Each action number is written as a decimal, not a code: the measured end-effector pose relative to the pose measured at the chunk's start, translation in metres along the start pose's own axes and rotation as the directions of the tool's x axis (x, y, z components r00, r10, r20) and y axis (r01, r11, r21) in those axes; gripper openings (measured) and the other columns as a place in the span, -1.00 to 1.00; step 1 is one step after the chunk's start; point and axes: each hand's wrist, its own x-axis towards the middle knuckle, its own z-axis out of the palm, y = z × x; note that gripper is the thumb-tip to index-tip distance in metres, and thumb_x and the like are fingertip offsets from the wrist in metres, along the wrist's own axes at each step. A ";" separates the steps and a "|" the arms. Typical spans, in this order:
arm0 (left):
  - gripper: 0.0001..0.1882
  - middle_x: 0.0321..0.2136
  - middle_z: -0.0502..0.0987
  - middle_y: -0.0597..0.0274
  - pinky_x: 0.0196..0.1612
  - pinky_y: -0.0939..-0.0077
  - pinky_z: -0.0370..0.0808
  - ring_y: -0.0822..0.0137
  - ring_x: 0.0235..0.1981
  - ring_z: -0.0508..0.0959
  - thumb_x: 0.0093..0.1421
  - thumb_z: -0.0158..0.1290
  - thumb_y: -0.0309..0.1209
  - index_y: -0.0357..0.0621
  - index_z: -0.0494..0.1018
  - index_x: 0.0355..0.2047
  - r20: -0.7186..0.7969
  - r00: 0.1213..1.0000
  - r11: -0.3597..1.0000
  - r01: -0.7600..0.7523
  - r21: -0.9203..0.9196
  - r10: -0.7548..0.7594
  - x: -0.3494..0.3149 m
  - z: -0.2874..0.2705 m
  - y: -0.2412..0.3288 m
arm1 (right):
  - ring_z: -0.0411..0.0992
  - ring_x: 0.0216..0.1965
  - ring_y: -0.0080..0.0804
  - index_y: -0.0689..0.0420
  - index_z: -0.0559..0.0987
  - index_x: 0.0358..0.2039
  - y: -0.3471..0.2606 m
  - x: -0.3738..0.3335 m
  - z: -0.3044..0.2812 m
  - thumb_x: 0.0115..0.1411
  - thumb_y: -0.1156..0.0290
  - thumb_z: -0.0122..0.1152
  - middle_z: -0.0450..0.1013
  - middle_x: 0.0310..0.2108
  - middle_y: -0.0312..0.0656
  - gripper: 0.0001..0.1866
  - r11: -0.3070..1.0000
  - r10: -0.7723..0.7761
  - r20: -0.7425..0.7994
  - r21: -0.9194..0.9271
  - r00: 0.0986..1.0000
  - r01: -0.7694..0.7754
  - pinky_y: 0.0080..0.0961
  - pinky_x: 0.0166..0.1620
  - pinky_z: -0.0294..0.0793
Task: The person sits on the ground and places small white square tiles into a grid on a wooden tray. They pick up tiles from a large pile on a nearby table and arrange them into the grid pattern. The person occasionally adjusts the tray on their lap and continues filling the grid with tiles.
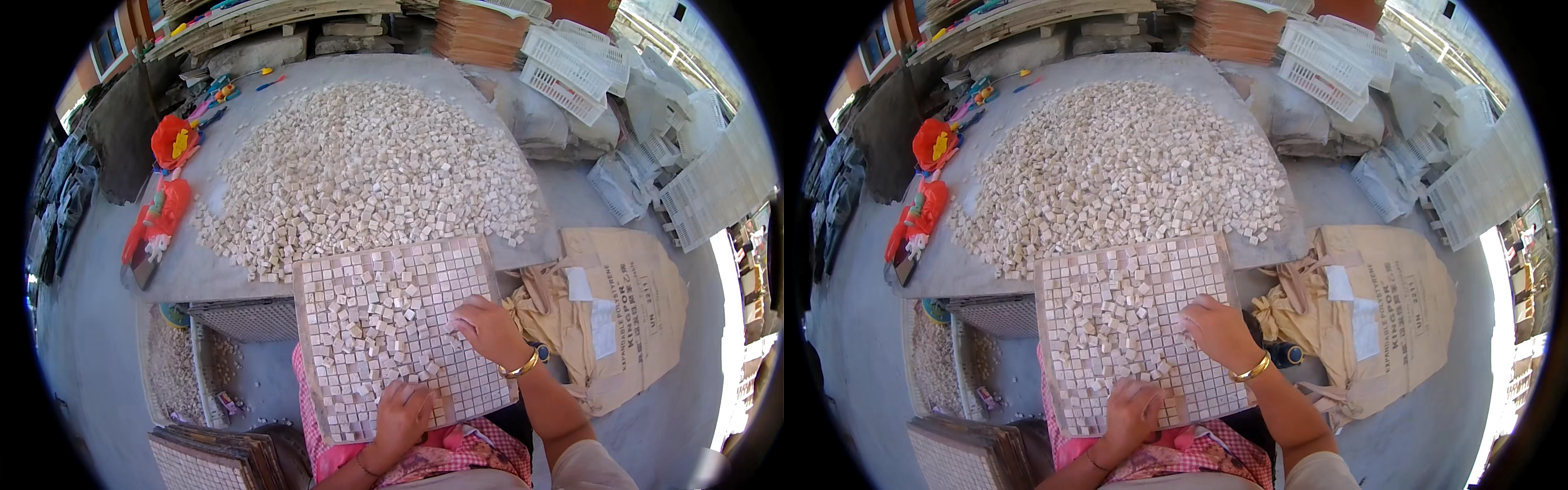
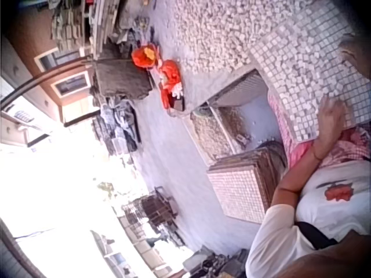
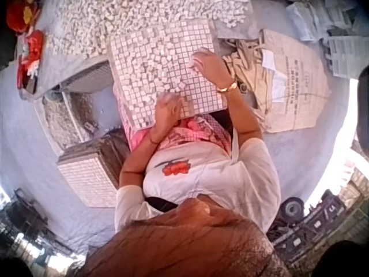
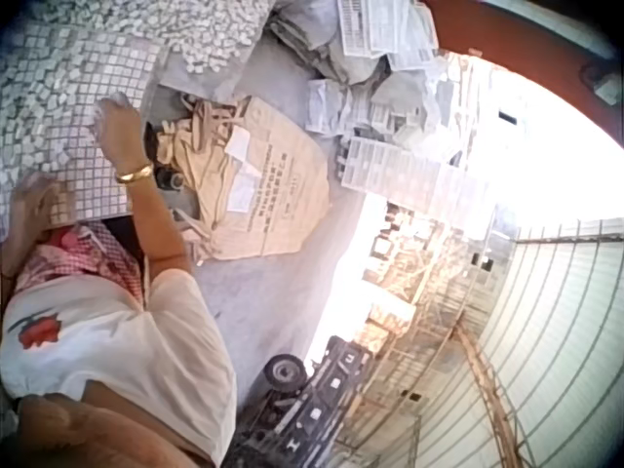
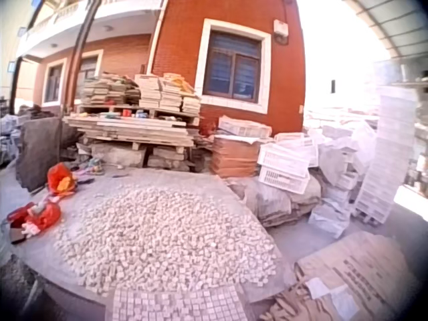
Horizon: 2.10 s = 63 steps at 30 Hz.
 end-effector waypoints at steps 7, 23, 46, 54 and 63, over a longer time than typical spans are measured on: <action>-0.83 -0.45 0.48 0.19 -0.29 0.31 0.39 0.12 -0.40 0.43 -0.05 0.12 -0.57 -0.17 0.49 -0.38 -0.017 1.000 0.989 -0.014 0.144 0.017 0.029 -0.001 -0.008 | 0.44 -0.36 -0.20 0.10 0.52 -0.29 -0.002 -0.026 0.007 0.02 0.34 0.25 0.41 -0.35 -0.21 -0.77 0.986 0.167 0.069 0.016 0.984 -0.168 -0.35 -0.29 0.45; -0.80 -0.35 0.44 0.10 -0.22 0.29 0.41 0.09 -0.30 0.43 0.00 0.11 -0.56 -0.23 0.45 -0.30 0.126 0.991 0.979 -0.058 0.194 0.033 0.045 -0.008 -0.013 | 0.40 -0.38 -0.18 0.11 0.52 -0.41 -0.049 -0.093 0.027 0.06 0.35 0.17 0.37 -0.46 -0.19 -0.88 0.981 0.152 0.233 0.079 0.961 -0.175 -0.31 -0.33 0.43; -0.70 -0.26 0.41 -0.02 -0.16 0.25 0.46 -0.01 -0.22 0.46 -0.04 0.02 -0.64 -0.35 0.38 -0.22 0.306 0.947 0.995 0.089 0.046 -0.099 -0.005 0.005 0.008 | 0.45 -0.43 -0.19 0.10 0.53 -0.44 -0.042 -0.103 0.017 0.05 0.32 0.25 0.41 -0.49 -0.20 -0.85 0.935 0.285 0.017 0.214 0.958 -0.282 -0.35 -0.39 0.44; -0.80 -0.31 0.44 0.05 -0.24 0.26 0.47 0.04 -0.28 0.48 -0.01 0.04 -0.63 -0.29 0.43 -0.31 0.213 0.971 0.992 0.097 0.078 -0.111 -0.004 -0.005 0.015 | 0.44 -0.39 -0.17 0.09 0.49 -0.27 -0.045 -0.066 0.038 0.05 0.36 0.23 0.40 -0.37 -0.17 -0.78 0.953 0.215 0.025 0.216 0.976 -0.215 -0.35 -0.35 0.45; -0.82 -0.34 0.45 0.07 -0.25 0.24 0.43 0.03 -0.31 0.46 0.00 0.11 -0.58 -0.26 0.45 -0.33 0.063 0.996 0.992 0.058 0.110 -0.065 0.011 -0.010 -0.001 | 0.44 -0.35 -0.12 0.11 0.48 -0.23 -0.045 -0.070 0.035 0.05 0.37 0.23 0.40 -0.36 -0.12 -0.74 0.943 0.220 0.051 0.245 0.974 -0.226 -0.31 -0.30 0.45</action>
